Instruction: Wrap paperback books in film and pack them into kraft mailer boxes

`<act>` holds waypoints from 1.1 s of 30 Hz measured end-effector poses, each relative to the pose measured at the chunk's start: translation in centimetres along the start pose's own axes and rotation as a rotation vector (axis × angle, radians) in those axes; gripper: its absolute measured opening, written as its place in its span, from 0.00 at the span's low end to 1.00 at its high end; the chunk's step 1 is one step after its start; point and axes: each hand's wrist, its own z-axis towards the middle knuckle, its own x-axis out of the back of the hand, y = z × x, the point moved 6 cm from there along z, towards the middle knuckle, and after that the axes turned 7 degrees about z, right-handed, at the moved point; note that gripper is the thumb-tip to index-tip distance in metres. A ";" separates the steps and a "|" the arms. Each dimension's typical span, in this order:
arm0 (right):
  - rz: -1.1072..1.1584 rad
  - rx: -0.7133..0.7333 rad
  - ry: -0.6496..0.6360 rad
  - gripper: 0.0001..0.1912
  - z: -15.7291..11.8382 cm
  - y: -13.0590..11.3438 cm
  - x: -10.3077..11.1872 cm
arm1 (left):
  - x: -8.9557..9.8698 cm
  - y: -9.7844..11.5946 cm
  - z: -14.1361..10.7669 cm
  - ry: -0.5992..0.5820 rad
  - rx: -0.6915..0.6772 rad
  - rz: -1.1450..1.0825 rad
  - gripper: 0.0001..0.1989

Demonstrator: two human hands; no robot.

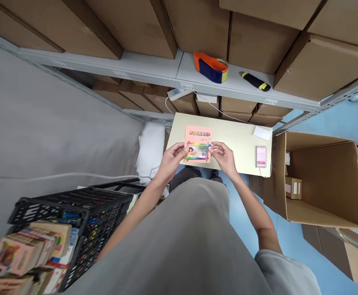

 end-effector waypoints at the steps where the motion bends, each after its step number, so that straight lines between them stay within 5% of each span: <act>1: -0.006 0.000 -0.009 0.29 0.4 0.2 0.0 | -0.2 -0.2 -0.1 -0.009 0.007 0.001 0.25; 6: -0.089 0.046 0.044 0.28 2.2 0.6 0.2 | -1.0 -1.6 0.3 0.011 0.039 -0.026 0.25; 11: -0.364 0.276 0.187 0.19 0.7 -2.4 -1.1 | -2.3 -1.7 1.6 0.114 -0.058 -0.074 0.27; 16: -0.274 0.235 0.048 0.33 -0.4 -2.8 -4.5 | -4.3 0.2 0.7 0.122 -0.227 -0.032 0.26; 22: -0.148 0.183 0.131 0.30 0.6 -3.8 -3.1 | -4.3 3.1 -0.4 0.097 -0.499 0.315 0.21; 25: -0.089 0.136 0.075 0.28 0.7 -4.6 -2.4 | -2.1 1.9 1.0 0.185 -0.391 0.265 0.31; 27: -0.053 0.102 0.045 0.27 0.5 -4.9 -2.4 | -1.7 0.6 1.9 0.106 -0.286 0.143 0.35; 30: -0.011 0.076 0.014 0.27 0.2 -4.6 -2.8 | -2.0 -0.6 2.2 -0.005 -0.176 -0.008 0.35; 33: 0.012 0.063 0.000 0.28 0.1 -3.8 -3.4 | -1.9 -0.8 1.7 0.043 -0.149 -0.058 0.31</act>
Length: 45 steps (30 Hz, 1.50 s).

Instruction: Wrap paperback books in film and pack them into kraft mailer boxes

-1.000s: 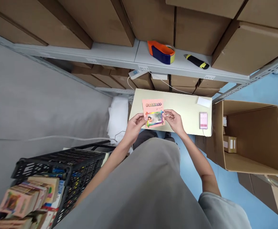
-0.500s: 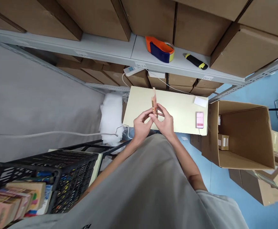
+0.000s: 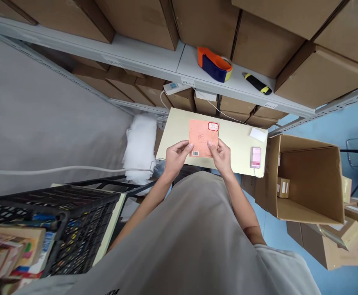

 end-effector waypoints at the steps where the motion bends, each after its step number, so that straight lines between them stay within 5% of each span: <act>1: 0.004 -0.004 0.000 0.28 0.0 0.3 -0.1 | 0.1 0.1 -0.2 0.020 -0.003 -0.005 0.30; 5: -0.020 -0.017 -0.002 0.28 -0.1 1.2 -0.5 | 0.8 0.2 -0.6 0.074 -0.030 -0.007 0.29; 10: -0.235 0.191 0.166 0.33 -1.2 -0.2 -0.3 | 2.2 1.0 -0.8 0.227 -0.156 0.087 0.23; 14: -0.252 0.171 0.052 0.31 -3.0 -0.1 -2.4 | 2.2 2.6 -2.1 0.333 -0.280 0.214 0.18; 18: -0.202 0.163 0.029 0.32 -4.1 0.4 -4.0 | 0.2 4.4 -4.1 0.247 -0.434 0.317 0.12; 23: -0.151 0.168 0.128 0.25 -3.6 -0.1 -3.5 | -1.4 5.7 -5.7 0.173 -0.638 0.423 0.09; 26: -0.143 0.137 0.124 0.27 -2.6 -0.9 -2.2 | -0.4 5.2 -4.6 0.173 -0.556 0.450 0.14; 29: -0.137 0.079 0.060 0.29 -1.9 -1.5 -1.3 | 1.8 3.7 -2.4 0.218 -0.317 0.324 0.27; 35: -0.072 0.024 -0.019 0.32 -1.4 -1.6 -1.3 | 1.5 0.8 -0.1 -0.112 0.064 -0.108 0.31; 40: -0.074 -0.013 -0.039 0.32 -0.6 -0.1 -1.1 | 1.5 0.5 -0.6 -0.032 0.089 -0.109 0.30; 45: -0.205 0.186 0.168 0.33 -0.9 -1.3 -0.3 | 1.8 0.6 -0.5 0.161 0.009 -0.058 0.32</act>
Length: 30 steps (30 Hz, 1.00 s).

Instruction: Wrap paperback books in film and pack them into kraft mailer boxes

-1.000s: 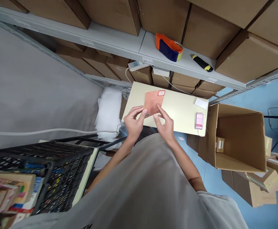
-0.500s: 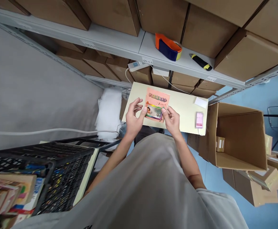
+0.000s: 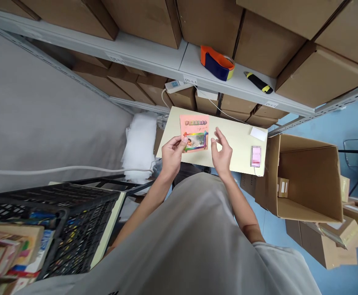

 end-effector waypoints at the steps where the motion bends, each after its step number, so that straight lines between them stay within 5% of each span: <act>1: -0.018 0.028 0.018 0.32 -0.3 -0.5 -0.1 | 0.0 0.2 -0.1 0.029 -0.022 0.009 0.31; 7: 0.055 -0.083 -0.135 0.33 -2.6 -0.5 -3.3 | -1.9 2.9 -2.5 -0.002 -0.219 0.161 0.23; 12: 0.046 -0.077 -0.023 0.27 -1.9 0.2 -1.7 | -3.2 4.6 -3.8 -0.193 -0.425 0.344 0.18; 16: 0.075 -0.127 -0.079 0.28 -1.1 0.2 0.1 | -1.2 3.4 -1.6 -0.095 -0.294 0.297 0.28; 22: 0.122 -0.176 -0.130 0.30 -1.0 0.6 -0.1 | -1.3 2.1 -0.6 -0.249 -0.093 0.113 0.31; 26: 0.140 -0.192 -0.143 0.32 -0.5 1.5 -0.8 | -0.9 2.3 -1.3 -0.142 -0.073 0.089 0.31; 30: 0.080 -0.028 0.008 0.34 -0.5 0.5 -0.4 | 0.0 2.3 -1.5 -0.030 -0.080 0.136 0.29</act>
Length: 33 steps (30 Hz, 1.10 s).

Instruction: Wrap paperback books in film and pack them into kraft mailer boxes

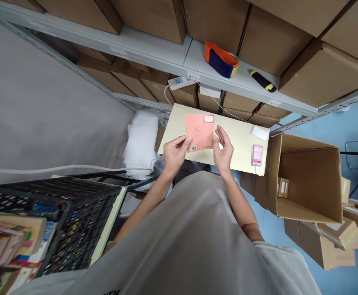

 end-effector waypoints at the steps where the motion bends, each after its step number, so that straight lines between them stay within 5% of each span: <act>1: -0.018 0.025 0.014 0.33 -0.3 -0.3 -0.1 | 0.2 0.0 0.0 0.025 -0.004 0.016 0.28; 6: -0.001 -0.075 -0.123 0.31 -2.6 -0.2 -2.6 | -0.3 1.1 -1.0 0.035 -0.120 0.102 0.19; 12: 0.095 -0.161 -0.061 0.34 -1.9 1.2 -2.4 | -2.0 2.0 -2.3 -0.116 -0.357 0.215 0.14; 17: 0.123 -0.201 -0.132 0.33 -0.6 0.7 -1.7 | 1.2 0.0 0.4 0.045 -0.190 0.159 0.29; 24: 0.101 -0.191 -0.202 0.32 -0.7 0.9 -0.9 | 2.3 -2.6 2.6 -0.146 -0.024 -0.022 0.30; 33: -0.019 0.061 -0.347 0.18 0.1 -1.6 0.1 | 3.7 2.4 1.0 -0.039 -0.492 0.256 0.04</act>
